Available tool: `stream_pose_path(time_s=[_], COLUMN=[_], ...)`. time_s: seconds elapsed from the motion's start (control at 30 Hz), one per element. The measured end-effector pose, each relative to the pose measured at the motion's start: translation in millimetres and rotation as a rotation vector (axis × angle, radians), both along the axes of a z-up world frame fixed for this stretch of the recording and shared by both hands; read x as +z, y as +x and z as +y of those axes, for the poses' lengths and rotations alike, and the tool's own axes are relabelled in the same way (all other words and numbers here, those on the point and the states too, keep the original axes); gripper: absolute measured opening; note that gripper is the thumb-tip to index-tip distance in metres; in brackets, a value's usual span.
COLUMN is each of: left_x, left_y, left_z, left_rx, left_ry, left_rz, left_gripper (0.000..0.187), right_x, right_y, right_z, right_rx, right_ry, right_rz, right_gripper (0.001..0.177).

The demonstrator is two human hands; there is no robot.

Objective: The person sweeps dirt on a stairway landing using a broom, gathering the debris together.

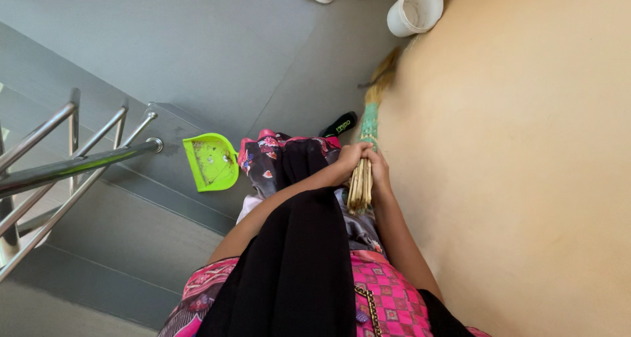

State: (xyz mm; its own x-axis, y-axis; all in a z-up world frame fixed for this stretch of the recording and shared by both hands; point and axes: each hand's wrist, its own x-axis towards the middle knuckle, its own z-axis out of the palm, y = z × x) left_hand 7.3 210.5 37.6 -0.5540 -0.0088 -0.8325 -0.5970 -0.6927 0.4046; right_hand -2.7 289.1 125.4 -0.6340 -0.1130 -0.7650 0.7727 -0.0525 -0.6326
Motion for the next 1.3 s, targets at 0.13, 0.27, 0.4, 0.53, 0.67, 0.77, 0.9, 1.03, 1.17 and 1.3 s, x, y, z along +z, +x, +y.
stream_pose_path(time_s=[0.13,0.27,0.4,0.53,0.67,0.77,0.9,1.03,1.17,1.3], left_x=[-12,-11,2,25,35,31,14,-3,5,20], left_y=[11,23,18,11,13,10,8,11,24,26], left_z=[-2,-22,-46,-64,-62,-61,-82,-102,-119,-142], left_rx=[0.083,0.073,0.203,0.256,0.268,0.245,0.306,0.464,0.53,0.645], left_ry=[-0.109,-0.291,-0.319,-0.34,-0.459,-0.483,-0.357,-0.282,-0.25,-0.355], left_rz=[-0.15,-0.275,-0.319,-0.342,-0.18,-0.153,-0.121,-0.302,-0.484,-0.448], left_gripper=[0.042,0.052,0.056,0.056,0.059,0.061,0.056,0.051,0.051,0.058], right_x=[-32,-33,-36,-38,-38,-27,-16,-36,-74,-62], right_y=[1,-9,-25,-32,-26,-29,-30,-31,-36,-43], right_z=[-4,-22,-43,-51,-49,-52,-81,-101,-116,-148], right_rx=[0.096,0.255,0.441,0.512,0.384,0.41,0.482,0.514,0.662,0.745], right_ry=[-0.125,-0.236,-0.134,-0.025,-0.148,-0.099,-0.01,-0.043,-0.187,-0.297], right_rz=[-0.19,-0.397,-0.215,-0.079,-0.022,0.029,0.003,-0.112,-0.317,-0.302], right_gripper=[0.031,0.035,0.036,0.054,0.07,0.071,0.055,0.036,0.027,0.031])
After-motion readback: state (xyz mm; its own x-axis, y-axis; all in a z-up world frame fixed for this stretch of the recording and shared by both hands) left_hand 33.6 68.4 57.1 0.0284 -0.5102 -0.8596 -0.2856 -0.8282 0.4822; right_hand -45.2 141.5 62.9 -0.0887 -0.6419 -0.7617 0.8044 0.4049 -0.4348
